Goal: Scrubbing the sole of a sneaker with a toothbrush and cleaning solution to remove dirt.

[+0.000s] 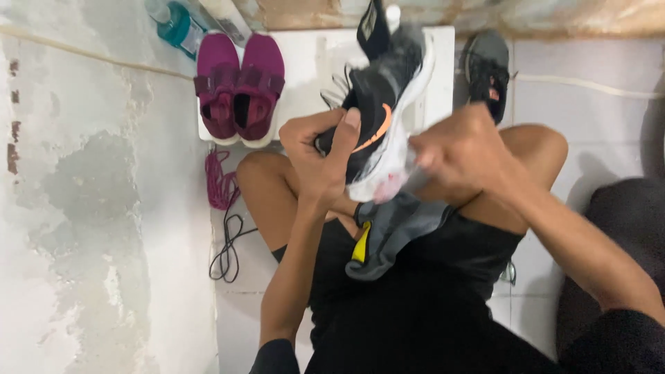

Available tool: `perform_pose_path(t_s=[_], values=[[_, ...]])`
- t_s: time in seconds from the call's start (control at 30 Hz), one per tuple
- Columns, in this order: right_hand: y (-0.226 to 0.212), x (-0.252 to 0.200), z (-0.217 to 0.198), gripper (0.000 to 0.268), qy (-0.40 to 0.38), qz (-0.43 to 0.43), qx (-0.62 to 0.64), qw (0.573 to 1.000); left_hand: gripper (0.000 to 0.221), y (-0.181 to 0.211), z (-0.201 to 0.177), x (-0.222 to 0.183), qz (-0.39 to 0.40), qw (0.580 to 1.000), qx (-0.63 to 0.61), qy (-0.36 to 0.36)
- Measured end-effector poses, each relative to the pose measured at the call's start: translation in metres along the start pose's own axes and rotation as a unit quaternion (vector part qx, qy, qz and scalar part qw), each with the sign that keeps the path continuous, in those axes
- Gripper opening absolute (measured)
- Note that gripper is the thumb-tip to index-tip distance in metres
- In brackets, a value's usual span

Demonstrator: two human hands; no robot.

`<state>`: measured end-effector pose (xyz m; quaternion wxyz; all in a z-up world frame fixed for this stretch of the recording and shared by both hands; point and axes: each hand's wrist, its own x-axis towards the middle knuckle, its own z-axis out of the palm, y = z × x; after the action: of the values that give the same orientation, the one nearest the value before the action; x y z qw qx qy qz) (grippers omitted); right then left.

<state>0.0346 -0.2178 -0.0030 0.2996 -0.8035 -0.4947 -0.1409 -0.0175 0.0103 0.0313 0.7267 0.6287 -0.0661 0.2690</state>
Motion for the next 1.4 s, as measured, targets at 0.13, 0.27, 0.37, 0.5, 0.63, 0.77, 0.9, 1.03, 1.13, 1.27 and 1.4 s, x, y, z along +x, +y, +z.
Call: perform_pose_path(t_s=[0.13,0.27,0.37,0.5,0.63,0.77,0.9,1.03,1.13,1.27,1.4], values=[[0.034,0.002,0.004,0.064,0.013,0.081,0.020,0.996,0.033,0.003,0.000,-0.006,-0.017,0.999,0.018,0.020],[0.009,-0.007,0.013,0.061,0.021,0.070,0.063,0.995,0.039,0.002,-0.003,-0.003,-0.011,0.999,0.037,-0.006],[0.031,-0.021,0.029,0.064,0.036,0.111,0.034,0.993,0.040,0.007,-0.004,-0.004,-0.013,0.999,0.046,0.000],[-0.037,0.016,0.012,0.064,0.082,0.095,0.044,0.991,0.044,0.011,-0.003,-0.001,0.009,0.996,0.089,0.008],[-0.015,-0.001,0.030,0.066,0.118,0.174,0.088,0.974,0.045,0.017,-0.003,0.000,0.008,0.996,0.093,0.014],[-0.025,-0.004,0.024,0.066,0.110,0.157,0.051,0.980,0.041,0.015,0.001,-0.010,-0.003,0.991,0.131,0.041],[-0.015,-0.033,0.041,0.058,0.098,0.231,0.033,0.968,0.041,0.032,-0.011,-0.011,-0.039,0.989,0.131,0.057],[-0.034,-0.020,0.029,0.062,0.110,0.209,0.048,0.971,0.043,0.031,-0.014,-0.013,-0.060,0.959,0.267,0.069],[-0.020,-0.003,0.021,0.063,0.108,0.229,0.025,0.967,0.038,0.045,-0.012,-0.003,0.003,0.978,0.196,0.077],[-0.026,-0.020,0.020,0.062,0.096,0.289,0.108,0.946,0.040,0.042,-0.019,0.001,0.017,0.991,0.092,0.090],[-0.042,-0.008,0.009,0.057,0.124,0.352,0.201,0.906,0.039,0.039,-0.022,0.002,0.024,0.995,0.026,0.089]])
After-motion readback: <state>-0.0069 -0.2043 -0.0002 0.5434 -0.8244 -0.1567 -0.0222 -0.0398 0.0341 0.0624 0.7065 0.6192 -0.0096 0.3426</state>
